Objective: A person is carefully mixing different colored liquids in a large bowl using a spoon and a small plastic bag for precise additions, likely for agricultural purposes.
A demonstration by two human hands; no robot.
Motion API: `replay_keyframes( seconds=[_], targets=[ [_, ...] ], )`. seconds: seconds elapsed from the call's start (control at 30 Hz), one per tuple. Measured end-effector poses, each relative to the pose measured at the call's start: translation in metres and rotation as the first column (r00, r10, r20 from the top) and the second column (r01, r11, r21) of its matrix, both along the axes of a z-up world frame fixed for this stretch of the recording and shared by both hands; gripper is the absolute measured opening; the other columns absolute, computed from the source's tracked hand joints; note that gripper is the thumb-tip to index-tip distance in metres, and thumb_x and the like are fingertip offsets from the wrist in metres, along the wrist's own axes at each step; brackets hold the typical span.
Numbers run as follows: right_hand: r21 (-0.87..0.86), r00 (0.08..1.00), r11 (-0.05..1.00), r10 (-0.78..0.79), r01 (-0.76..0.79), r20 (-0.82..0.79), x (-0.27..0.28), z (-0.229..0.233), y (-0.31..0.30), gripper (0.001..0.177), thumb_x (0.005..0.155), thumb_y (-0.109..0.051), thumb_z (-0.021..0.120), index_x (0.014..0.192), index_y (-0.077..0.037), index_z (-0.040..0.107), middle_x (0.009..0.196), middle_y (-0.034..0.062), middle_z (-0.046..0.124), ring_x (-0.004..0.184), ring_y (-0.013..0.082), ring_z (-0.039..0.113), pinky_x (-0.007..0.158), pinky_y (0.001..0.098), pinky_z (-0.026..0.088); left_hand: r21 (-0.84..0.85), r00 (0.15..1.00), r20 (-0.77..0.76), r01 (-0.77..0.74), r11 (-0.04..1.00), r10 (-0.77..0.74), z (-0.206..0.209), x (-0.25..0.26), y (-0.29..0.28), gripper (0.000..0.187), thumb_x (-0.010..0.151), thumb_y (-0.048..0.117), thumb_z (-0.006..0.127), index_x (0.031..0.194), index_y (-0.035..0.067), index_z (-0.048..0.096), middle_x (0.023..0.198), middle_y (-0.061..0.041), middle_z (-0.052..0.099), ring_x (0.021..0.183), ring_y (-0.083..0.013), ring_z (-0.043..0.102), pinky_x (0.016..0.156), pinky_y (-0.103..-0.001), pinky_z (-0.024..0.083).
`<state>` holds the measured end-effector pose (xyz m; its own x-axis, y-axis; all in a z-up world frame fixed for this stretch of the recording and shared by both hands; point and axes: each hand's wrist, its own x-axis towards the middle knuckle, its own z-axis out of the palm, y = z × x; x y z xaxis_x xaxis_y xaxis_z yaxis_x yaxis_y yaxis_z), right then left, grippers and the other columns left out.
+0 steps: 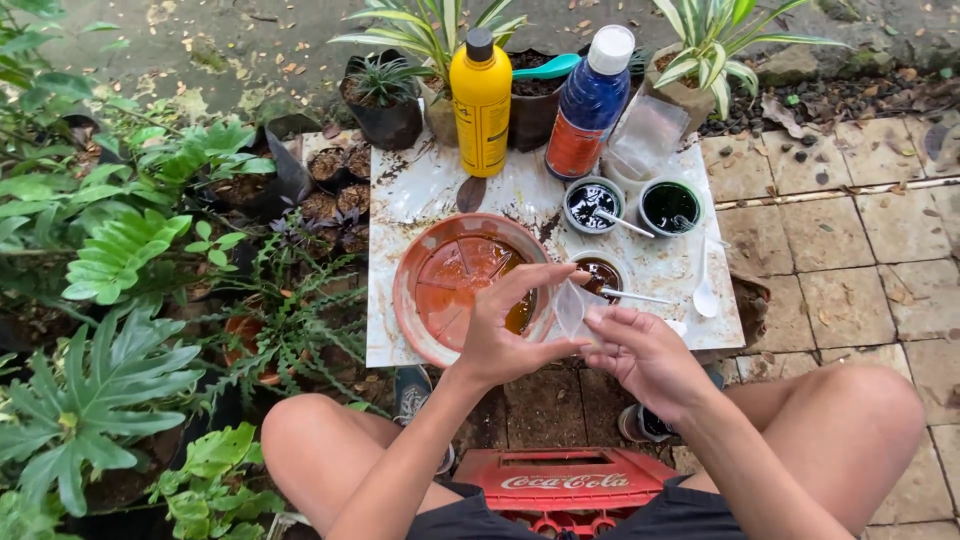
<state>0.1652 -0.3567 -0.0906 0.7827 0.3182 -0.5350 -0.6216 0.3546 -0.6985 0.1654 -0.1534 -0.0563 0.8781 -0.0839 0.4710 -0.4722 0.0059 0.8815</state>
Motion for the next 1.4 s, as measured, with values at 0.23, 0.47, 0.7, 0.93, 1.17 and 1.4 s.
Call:
replay_keyframes(
  seconds=[0.23, 0.47, 0.7, 0.93, 1.17, 1.4],
  targets=[
    [-0.663, 0.791, 0.692, 0.220, 0.286, 0.571, -0.022, 0.067, 0.010, 0.033, 0.093, -0.023, 0.070, 0.118, -0.002, 0.070, 0.106, 0.0159, 0.077, 0.092, 0.0239, 0.074, 0.078, 0.0358, 0.060, 0.319, 0.965, 0.241, -0.179, 0.931, 0.103, -0.018, -0.007, 0.022, 0.074, 0.077, 0.037, 0.089, 0.137, 0.005, 0.059, 0.122, -0.013, 0.072, 0.112, -0.0265, 0.070, 0.102, -0.042, 0.058],
    [-0.731, 0.492, 0.602, 0.552, 0.323, 0.673, -0.017, 0.066, 0.034, 0.026, 0.091, -0.018, 0.071, 0.113, -0.006, 0.071, 0.104, 0.0075, 0.076, 0.077, 0.0143, 0.071, 0.066, 0.0266, 0.061, 0.484, 0.939, 0.339, -0.227, 0.845, 0.058, -0.040, -0.006, 0.027, 0.058, 0.090, 0.036, 0.080, 0.128, 0.004, 0.050, 0.132, -0.015, 0.065, 0.122, -0.0320, 0.066, 0.110, -0.046, 0.054],
    [-0.704, 0.672, 0.646, 0.383, 0.296, 0.633, -0.002, 0.045, 0.046, 0.029, 0.081, -0.010, 0.080, 0.109, -0.003, 0.075, 0.077, 0.0123, 0.078, 0.062, 0.0196, 0.073, 0.055, 0.0280, 0.059, 0.459, 0.906, 0.404, -0.323, 0.828, 0.129, -0.071, 0.000, 0.018, 0.048, 0.085, 0.041, 0.080, 0.121, 0.018, 0.060, 0.125, -0.004, 0.069, 0.118, -0.0270, 0.068, 0.105, -0.049, 0.055],
    [-0.689, 0.663, 0.632, 0.350, 0.355, 0.662, -0.001, 0.047, 0.048, 0.027, 0.080, -0.006, 0.079, 0.107, -0.003, 0.074, 0.067, 0.0109, 0.076, 0.050, 0.0121, 0.065, 0.047, 0.0216, 0.053, 0.498, 0.898, 0.432, -0.317, 0.807, 0.087, -0.055, -0.002, 0.019, 0.032, 0.089, 0.041, 0.075, 0.111, 0.021, 0.065, 0.133, -0.009, 0.064, 0.124, -0.0317, 0.064, 0.106, -0.052, 0.054],
    [-0.652, 0.653, 0.652, 0.306, 0.387, 0.693, -0.003, 0.047, 0.053, 0.026, 0.079, -0.003, 0.077, 0.105, -0.003, 0.073, 0.067, 0.0117, 0.076, 0.047, 0.0119, 0.064, 0.044, 0.0208, 0.052, 0.397, 0.850, 0.512, -0.359, 0.845, 0.122, -0.047, -0.002, 0.016, 0.023, 0.086, 0.031, 0.080, 0.100, 0.014, 0.071, 0.129, -0.013, 0.066, 0.120, -0.0346, 0.066, 0.105, -0.052, 0.055],
    [-0.638, 0.650, 0.662, 0.291, 0.394, 0.703, -0.004, 0.050, 0.055, 0.026, 0.079, 0.000, 0.076, 0.105, -0.002, 0.073, 0.068, 0.0132, 0.076, 0.047, 0.0121, 0.065, 0.045, 0.0215, 0.053, 0.378, 0.827, 0.535, -0.415, 0.828, 0.170, -0.044, -0.001, 0.018, 0.025, 0.084, 0.029, 0.082, 0.101, 0.014, 0.072, 0.126, -0.012, 0.066, 0.118, -0.0333, 0.067, 0.105, -0.051, 0.054]
  ],
)
